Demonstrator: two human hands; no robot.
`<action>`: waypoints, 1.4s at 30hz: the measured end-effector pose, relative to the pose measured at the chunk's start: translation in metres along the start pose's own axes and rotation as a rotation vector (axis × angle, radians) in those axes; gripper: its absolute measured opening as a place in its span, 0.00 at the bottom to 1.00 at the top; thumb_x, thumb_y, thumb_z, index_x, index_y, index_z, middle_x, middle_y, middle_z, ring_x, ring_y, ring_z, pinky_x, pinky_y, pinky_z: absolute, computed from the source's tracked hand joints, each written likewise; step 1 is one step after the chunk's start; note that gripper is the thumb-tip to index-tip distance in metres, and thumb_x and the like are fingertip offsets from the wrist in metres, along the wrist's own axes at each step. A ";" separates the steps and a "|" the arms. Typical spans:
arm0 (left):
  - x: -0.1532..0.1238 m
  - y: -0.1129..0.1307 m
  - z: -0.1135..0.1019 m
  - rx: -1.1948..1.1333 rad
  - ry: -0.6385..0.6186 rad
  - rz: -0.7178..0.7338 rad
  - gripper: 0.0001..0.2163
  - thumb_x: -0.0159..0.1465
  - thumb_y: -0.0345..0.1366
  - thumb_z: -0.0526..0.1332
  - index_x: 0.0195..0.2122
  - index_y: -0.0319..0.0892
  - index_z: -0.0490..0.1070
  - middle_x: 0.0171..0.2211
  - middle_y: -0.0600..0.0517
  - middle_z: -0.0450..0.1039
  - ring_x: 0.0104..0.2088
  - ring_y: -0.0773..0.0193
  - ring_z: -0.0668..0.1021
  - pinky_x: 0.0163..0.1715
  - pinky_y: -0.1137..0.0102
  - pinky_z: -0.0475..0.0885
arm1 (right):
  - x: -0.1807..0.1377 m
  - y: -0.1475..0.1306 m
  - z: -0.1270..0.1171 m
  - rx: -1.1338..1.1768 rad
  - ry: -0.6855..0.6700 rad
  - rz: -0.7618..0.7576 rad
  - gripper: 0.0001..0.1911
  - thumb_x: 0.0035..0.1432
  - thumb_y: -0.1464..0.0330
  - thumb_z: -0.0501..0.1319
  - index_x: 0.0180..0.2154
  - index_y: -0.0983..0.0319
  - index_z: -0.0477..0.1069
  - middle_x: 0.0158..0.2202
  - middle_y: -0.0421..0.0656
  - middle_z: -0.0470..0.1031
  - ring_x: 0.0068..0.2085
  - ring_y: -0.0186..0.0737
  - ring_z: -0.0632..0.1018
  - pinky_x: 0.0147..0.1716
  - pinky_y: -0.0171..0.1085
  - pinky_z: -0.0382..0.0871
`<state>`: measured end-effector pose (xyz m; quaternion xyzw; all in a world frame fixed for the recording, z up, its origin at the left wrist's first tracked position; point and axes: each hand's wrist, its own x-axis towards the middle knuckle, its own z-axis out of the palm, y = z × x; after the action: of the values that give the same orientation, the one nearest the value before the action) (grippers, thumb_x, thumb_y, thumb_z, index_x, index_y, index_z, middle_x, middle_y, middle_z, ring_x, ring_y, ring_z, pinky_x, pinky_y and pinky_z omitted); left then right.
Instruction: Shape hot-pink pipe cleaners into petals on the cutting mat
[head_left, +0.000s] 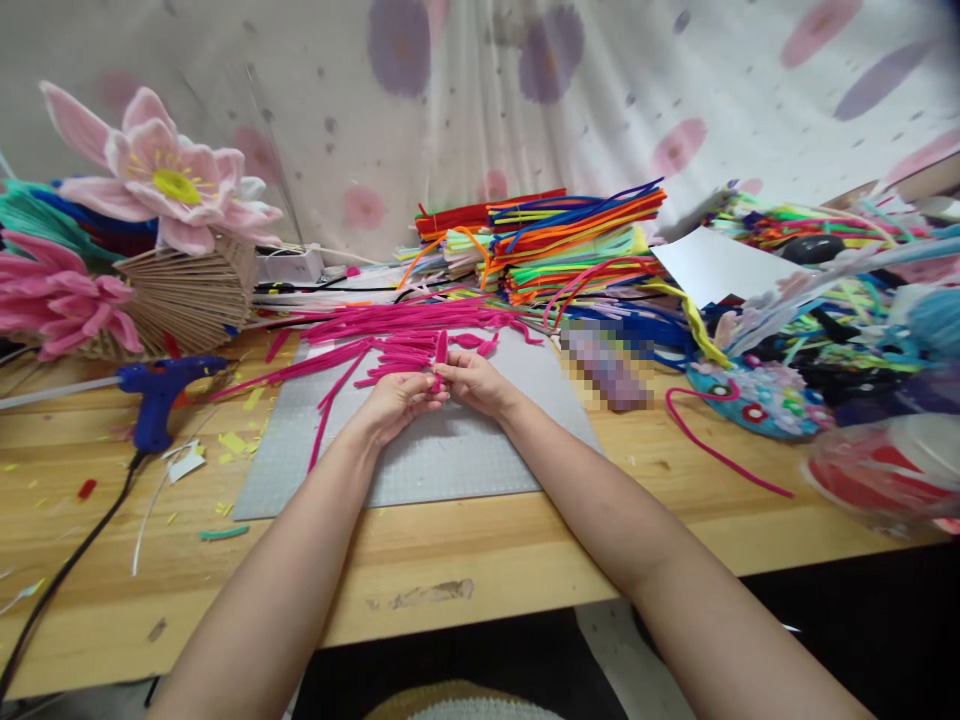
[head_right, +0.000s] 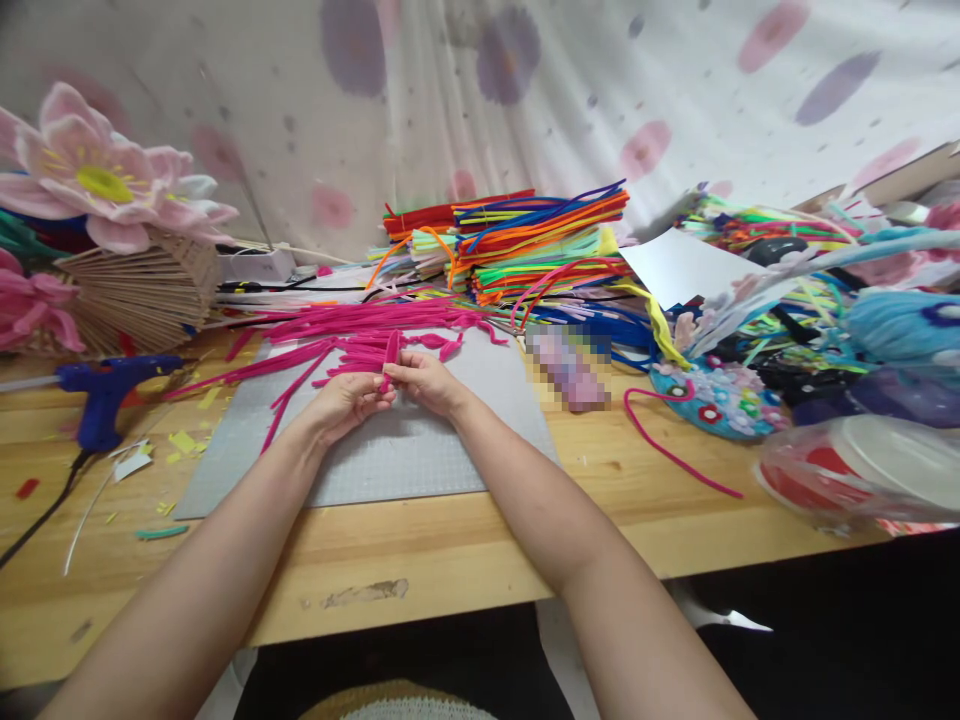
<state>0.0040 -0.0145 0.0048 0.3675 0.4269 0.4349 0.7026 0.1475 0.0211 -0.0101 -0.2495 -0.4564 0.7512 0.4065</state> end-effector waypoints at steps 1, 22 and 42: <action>0.000 0.001 0.000 -0.012 -0.008 -0.022 0.02 0.50 0.28 0.62 0.24 0.34 0.73 0.23 0.49 0.75 0.26 0.68 0.76 0.30 0.74 0.72 | 0.000 0.000 0.000 0.015 0.001 0.002 0.15 0.36 0.64 0.70 0.26 0.65 0.69 0.22 0.38 0.72 0.24 0.28 0.71 0.26 0.30 0.64; 0.001 0.001 -0.002 0.042 0.004 -0.022 0.03 0.51 0.29 0.63 0.25 0.34 0.74 0.25 0.47 0.75 0.28 0.66 0.77 0.32 0.72 0.73 | -0.003 -0.001 0.000 0.000 0.040 0.010 0.15 0.36 0.65 0.70 0.25 0.65 0.68 0.23 0.38 0.72 0.25 0.29 0.71 0.27 0.30 0.64; -0.001 0.003 -0.009 0.070 -0.077 -0.052 0.06 0.53 0.30 0.64 0.31 0.34 0.75 0.31 0.44 0.77 0.31 0.66 0.78 0.30 0.74 0.74 | -0.003 0.000 -0.005 -0.075 0.027 0.025 0.15 0.37 0.63 0.69 0.24 0.65 0.67 0.22 0.37 0.71 0.24 0.28 0.69 0.27 0.31 0.62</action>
<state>-0.0053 -0.0131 0.0046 0.3968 0.4238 0.3867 0.7165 0.1530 0.0211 -0.0124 -0.2804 -0.4757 0.7349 0.3936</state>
